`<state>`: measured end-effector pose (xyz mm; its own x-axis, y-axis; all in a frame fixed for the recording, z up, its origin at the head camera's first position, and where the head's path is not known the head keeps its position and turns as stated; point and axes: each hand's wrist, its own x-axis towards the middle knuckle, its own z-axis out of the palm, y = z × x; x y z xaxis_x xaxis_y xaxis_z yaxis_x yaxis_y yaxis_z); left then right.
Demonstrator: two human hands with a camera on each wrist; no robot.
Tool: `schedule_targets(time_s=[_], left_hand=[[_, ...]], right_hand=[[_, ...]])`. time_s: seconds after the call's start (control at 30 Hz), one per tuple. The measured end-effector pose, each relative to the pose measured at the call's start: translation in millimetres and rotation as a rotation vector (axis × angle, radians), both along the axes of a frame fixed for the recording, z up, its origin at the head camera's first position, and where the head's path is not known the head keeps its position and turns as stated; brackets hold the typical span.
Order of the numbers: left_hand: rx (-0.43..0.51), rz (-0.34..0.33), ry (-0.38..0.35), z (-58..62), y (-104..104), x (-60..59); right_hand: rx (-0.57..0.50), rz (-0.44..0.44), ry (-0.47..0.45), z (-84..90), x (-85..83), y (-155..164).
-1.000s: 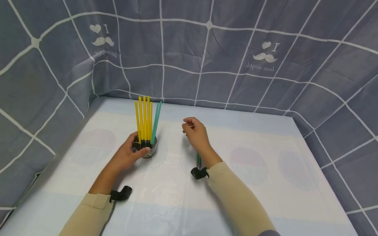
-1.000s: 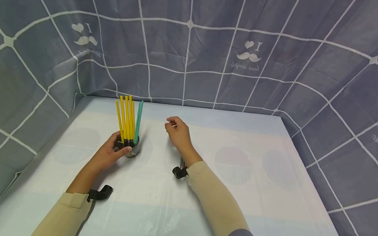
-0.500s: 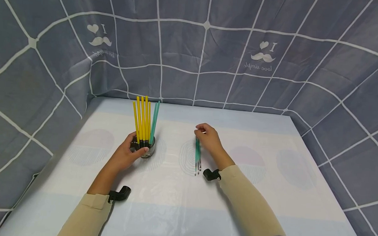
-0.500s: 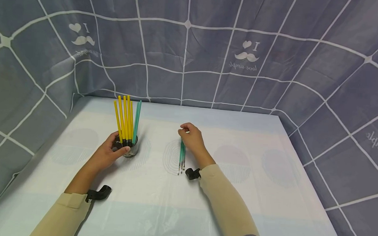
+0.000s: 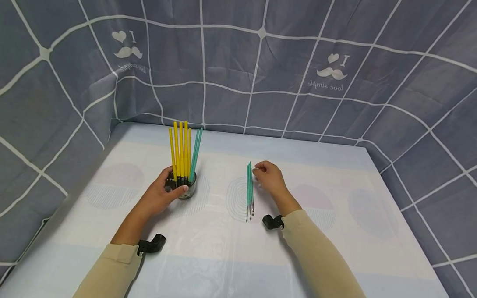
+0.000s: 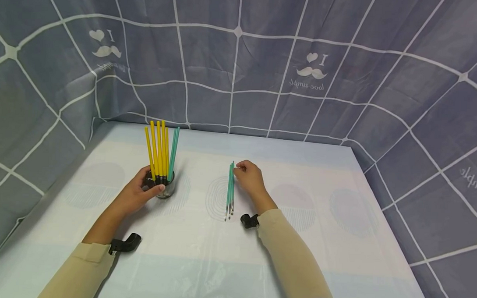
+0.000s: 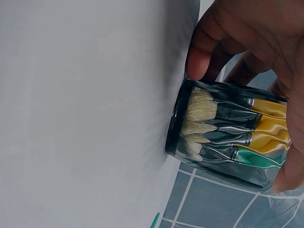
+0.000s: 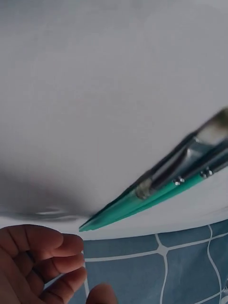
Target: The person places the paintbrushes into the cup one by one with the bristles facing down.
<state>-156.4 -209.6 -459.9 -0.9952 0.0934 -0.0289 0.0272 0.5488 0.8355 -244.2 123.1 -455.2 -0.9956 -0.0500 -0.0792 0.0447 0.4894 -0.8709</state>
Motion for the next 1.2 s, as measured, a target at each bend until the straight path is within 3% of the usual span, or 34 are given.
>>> schedule_targets(time_s=[0.3, 0.6, 1.2], left_hand=[[-0.001, 0.002, 0.000, -0.4, 0, -1.4], [-0.003, 0.006, -0.003, -1.0, 1, -0.3], [-0.010, 0.010, -0.012, -1.2, 1, -1.1]], right_hand=[[0.097, 0.016, -0.078, -6.3, 0.2, -1], [0.245, 0.050, -0.045, -8.5, -2.1, -5], [0.307, 0.032, -0.004, -9.1, -2.1, -12]])
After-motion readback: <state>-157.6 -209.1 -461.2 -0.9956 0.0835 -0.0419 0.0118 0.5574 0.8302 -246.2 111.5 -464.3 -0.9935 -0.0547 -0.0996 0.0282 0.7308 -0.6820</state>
